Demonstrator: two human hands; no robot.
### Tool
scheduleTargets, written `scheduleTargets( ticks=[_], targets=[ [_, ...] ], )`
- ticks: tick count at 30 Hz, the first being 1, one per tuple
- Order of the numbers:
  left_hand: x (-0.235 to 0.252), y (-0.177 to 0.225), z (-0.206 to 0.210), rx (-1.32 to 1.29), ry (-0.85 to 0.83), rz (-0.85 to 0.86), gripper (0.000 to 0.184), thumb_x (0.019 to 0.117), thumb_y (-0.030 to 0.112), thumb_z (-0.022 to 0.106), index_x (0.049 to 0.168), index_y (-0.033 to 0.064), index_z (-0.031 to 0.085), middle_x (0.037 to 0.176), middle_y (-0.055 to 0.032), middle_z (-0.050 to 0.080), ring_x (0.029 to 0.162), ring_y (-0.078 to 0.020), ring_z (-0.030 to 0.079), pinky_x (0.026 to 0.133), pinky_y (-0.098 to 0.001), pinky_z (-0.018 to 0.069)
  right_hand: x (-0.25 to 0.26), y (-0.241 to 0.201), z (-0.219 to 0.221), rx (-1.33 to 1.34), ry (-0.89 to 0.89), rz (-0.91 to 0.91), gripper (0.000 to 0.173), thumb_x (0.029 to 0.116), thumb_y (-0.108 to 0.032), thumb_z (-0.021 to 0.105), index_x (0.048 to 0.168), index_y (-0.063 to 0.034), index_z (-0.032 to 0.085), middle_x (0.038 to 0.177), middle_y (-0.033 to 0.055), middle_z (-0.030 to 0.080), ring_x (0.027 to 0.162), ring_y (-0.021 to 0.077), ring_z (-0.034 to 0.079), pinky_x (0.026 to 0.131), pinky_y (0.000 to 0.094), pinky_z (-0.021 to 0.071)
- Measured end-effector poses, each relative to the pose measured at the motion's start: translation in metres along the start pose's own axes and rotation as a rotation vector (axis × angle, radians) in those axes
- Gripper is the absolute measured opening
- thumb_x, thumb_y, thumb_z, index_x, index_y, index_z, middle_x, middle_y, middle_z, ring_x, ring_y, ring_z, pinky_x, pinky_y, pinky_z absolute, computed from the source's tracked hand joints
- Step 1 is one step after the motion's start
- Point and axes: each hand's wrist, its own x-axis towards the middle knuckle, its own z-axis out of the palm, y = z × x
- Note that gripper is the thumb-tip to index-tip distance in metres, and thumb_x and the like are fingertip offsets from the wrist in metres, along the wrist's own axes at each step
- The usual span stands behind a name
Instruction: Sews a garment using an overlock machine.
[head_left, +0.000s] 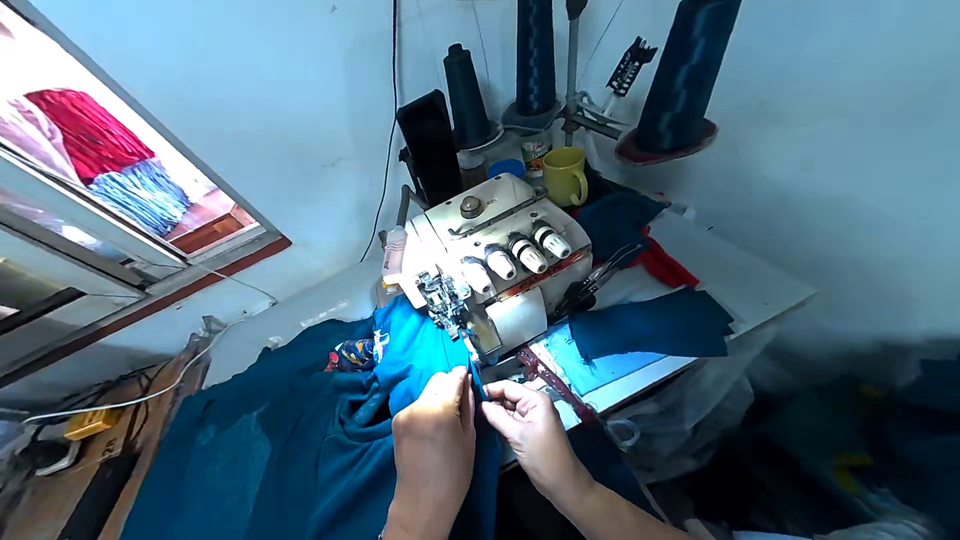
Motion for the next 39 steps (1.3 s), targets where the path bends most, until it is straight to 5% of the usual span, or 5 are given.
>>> scheduleTargets(
  ticks=[11, 23, 27, 31, 39],
  targets=[
    [-0.005, -0.004, -0.002, -0.093, -0.048, -0.081, 0.022, 0.0921, 0.014, 0.067, 0.111, 0.0057, 0.077, 0.099, -0.0079, 0.077, 0.086, -0.0203, 0.076, 0.074, -0.0408, 0.0622, 0.011, 0.001, -0.001, -0.002, -0.031, 0.035, 0.009, 0.0924, -0.005, 0.067, 0.097, -0.0022, 0.074, 0.082, 0.0015, 0.070, 0.073, 0.0036, 0.064, 0.069, 0.0189, 0.0535],
    [-0.018, -0.024, -0.007, -0.415, 0.068, -0.082, 0.019, 0.0970, 0.018, 0.062, 0.096, 0.0053, 0.075, 0.081, 0.0027, 0.071, 0.070, 0.0057, 0.062, 0.067, -0.0106, 0.0516, 0.002, 0.007, -0.024, -0.058, 0.003, -0.002, 0.017, 0.0995, -0.012, 0.062, 0.092, -0.0033, 0.075, 0.080, 0.0002, 0.071, 0.075, 0.0055, 0.067, 0.074, 0.0226, 0.0564],
    [-0.023, -0.029, -0.007, -0.411, 0.050, -0.112, 0.020, 0.0969, 0.018, 0.061, 0.096, 0.0060, 0.076, 0.083, 0.0016, 0.074, 0.074, 0.0050, 0.066, 0.070, -0.0110, 0.0535, 0.035, -0.021, -0.064, -0.544, 0.204, -0.096, 0.018, 0.1027, -0.015, 0.062, 0.101, -0.0019, 0.073, 0.086, 0.0094, 0.073, 0.074, 0.0197, 0.070, 0.070, 0.0400, 0.0580],
    [-0.027, -0.032, -0.006, -0.412, 0.044, -0.113, 0.021, 0.0987, 0.019, 0.059, 0.097, 0.0064, 0.076, 0.085, 0.0016, 0.074, 0.077, 0.0043, 0.067, 0.073, -0.0119, 0.0547, 0.042, -0.030, -0.094, -0.891, 0.397, -0.356, 0.047, 0.0939, -0.009, 0.069, 0.137, 0.0015, 0.056, 0.136, 0.0302, 0.053, 0.121, 0.0517, 0.054, 0.096, 0.0672, 0.0469],
    [-0.026, -0.031, -0.007, -0.369, 0.047, -0.082, 0.021, 0.0964, 0.022, 0.062, 0.096, 0.0063, 0.077, 0.085, 0.0013, 0.075, 0.077, 0.0028, 0.068, 0.073, -0.0138, 0.0556, 0.018, 0.001, -0.022, -0.094, -0.224, 0.059, 0.016, 0.0981, -0.020, 0.066, 0.099, -0.0046, 0.071, 0.086, -0.0003, 0.068, 0.078, 0.0045, 0.064, 0.075, 0.0225, 0.0537]
  ],
)
